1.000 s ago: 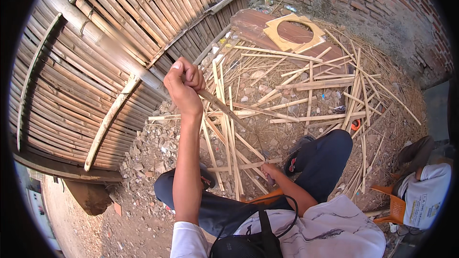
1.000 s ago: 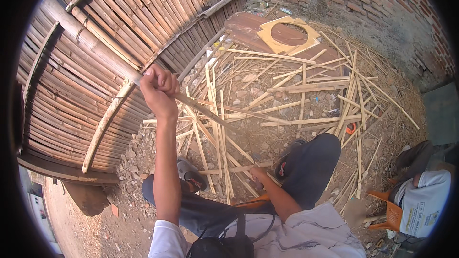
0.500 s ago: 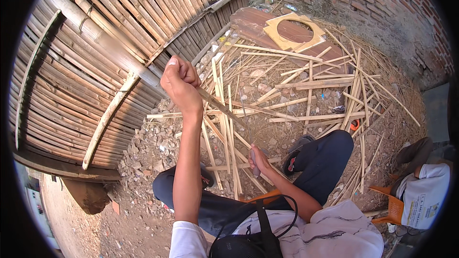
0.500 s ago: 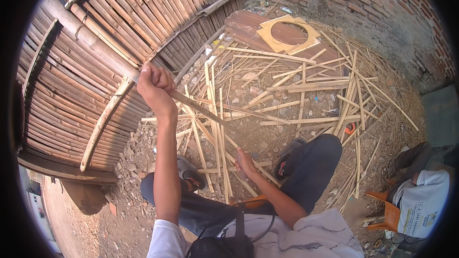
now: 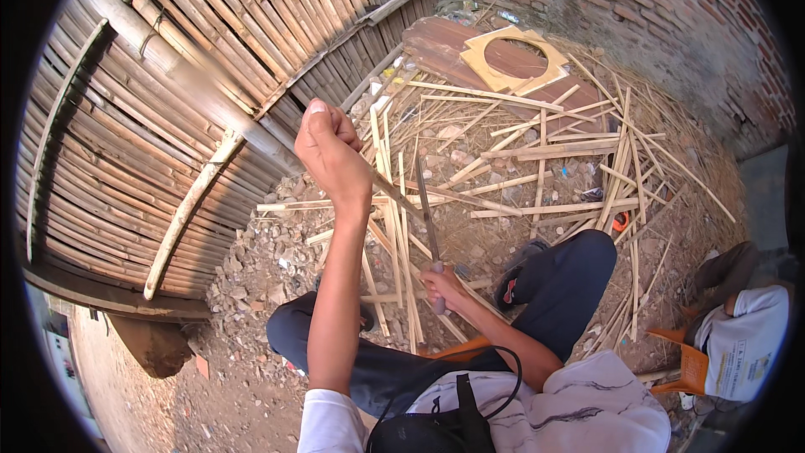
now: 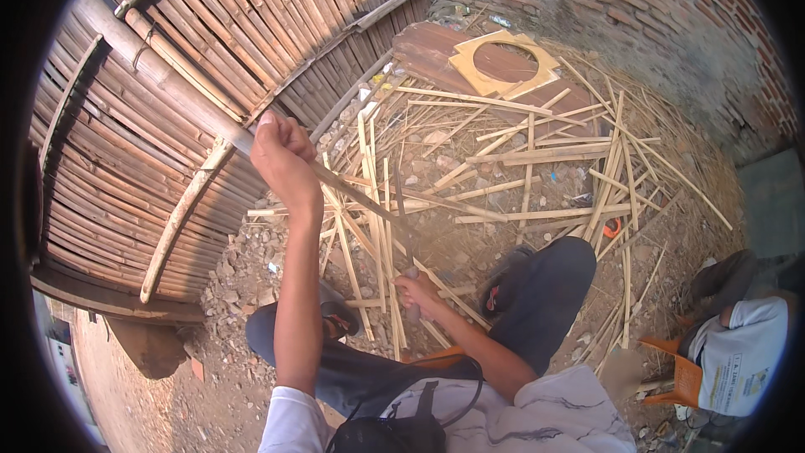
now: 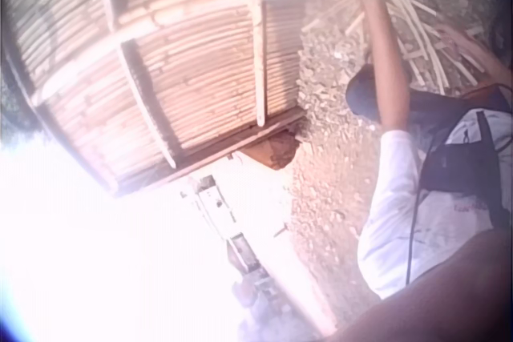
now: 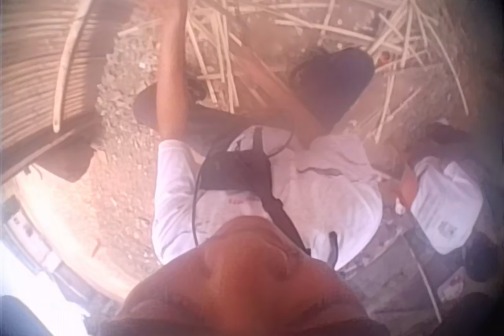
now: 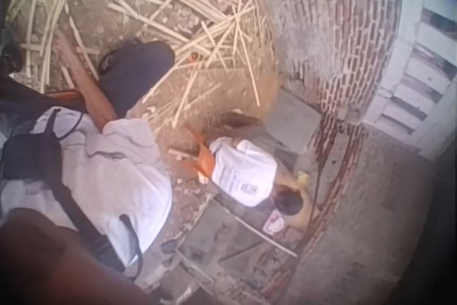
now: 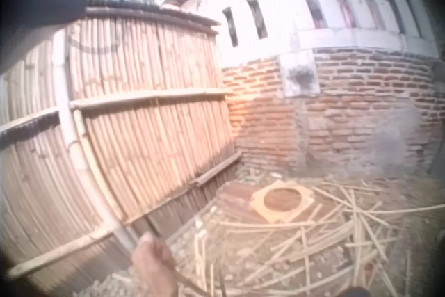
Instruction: The person sits on the ground and uses a metal file to sharpen the ends of thin wooden sticks. They hold each stick in one hand and rub the file along the tip to create a point, repeating this process for multiple sticks.
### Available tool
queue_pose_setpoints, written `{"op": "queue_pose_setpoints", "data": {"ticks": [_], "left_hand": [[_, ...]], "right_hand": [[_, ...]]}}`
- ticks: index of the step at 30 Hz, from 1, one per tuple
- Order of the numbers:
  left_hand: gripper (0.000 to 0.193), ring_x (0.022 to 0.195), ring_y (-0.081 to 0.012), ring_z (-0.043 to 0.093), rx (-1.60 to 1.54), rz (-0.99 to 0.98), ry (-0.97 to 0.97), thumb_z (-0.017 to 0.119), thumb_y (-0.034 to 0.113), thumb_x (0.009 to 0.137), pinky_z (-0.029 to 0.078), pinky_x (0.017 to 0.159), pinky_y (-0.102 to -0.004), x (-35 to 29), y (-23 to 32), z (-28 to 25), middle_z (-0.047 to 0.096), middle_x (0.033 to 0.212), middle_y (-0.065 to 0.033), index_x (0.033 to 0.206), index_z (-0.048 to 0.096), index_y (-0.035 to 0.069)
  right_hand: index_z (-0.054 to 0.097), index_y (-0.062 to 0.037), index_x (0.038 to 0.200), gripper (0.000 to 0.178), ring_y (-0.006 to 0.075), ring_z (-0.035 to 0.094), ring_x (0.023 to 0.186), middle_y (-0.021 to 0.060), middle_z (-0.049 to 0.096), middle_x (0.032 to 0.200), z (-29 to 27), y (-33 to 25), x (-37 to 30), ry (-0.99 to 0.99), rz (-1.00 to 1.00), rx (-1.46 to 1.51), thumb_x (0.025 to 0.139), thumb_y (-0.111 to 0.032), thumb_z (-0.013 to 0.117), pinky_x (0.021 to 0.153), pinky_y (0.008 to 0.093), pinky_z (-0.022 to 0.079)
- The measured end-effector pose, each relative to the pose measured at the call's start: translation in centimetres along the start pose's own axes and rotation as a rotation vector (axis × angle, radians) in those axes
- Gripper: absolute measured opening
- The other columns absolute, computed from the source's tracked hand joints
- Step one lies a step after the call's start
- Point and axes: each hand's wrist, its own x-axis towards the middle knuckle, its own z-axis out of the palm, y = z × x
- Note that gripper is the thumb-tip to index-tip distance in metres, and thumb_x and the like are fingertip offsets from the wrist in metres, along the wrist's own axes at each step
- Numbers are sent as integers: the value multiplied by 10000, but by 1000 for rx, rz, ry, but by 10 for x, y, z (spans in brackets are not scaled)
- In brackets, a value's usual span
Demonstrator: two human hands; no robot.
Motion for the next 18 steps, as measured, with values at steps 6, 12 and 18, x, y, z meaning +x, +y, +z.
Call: {"op": "queue_pose_setpoints", "data": {"ticks": [6,12,18], "left_hand": [[409,509,-52,236,-56,-28,-112,414,266,1073,177,448,-261,-4,1,5,286,591,39,698,330,125],[402,509,-62,194,-64,-24,-151,408,280,1051,150,455,-275,-4,4,10,230,579,48,700,266,144],[402,499,-52,231,-94,-11,-176,427,256,1057,169,448,-267,-7,-3,13,276,587,42,693,320,121]], "right_hand": [[476,-139,771,231,71,344,443,-53,391,579,11,-9,6,-18,-104,-63,945,-138,629,424,279,306],[443,-133,721,255,93,344,439,-31,384,565,-63,52,44,189,137,-57,902,-116,621,425,305,320],[455,-121,730,230,97,337,429,-22,388,562,-33,30,31,125,-13,23,892,-102,616,414,309,318]]}}
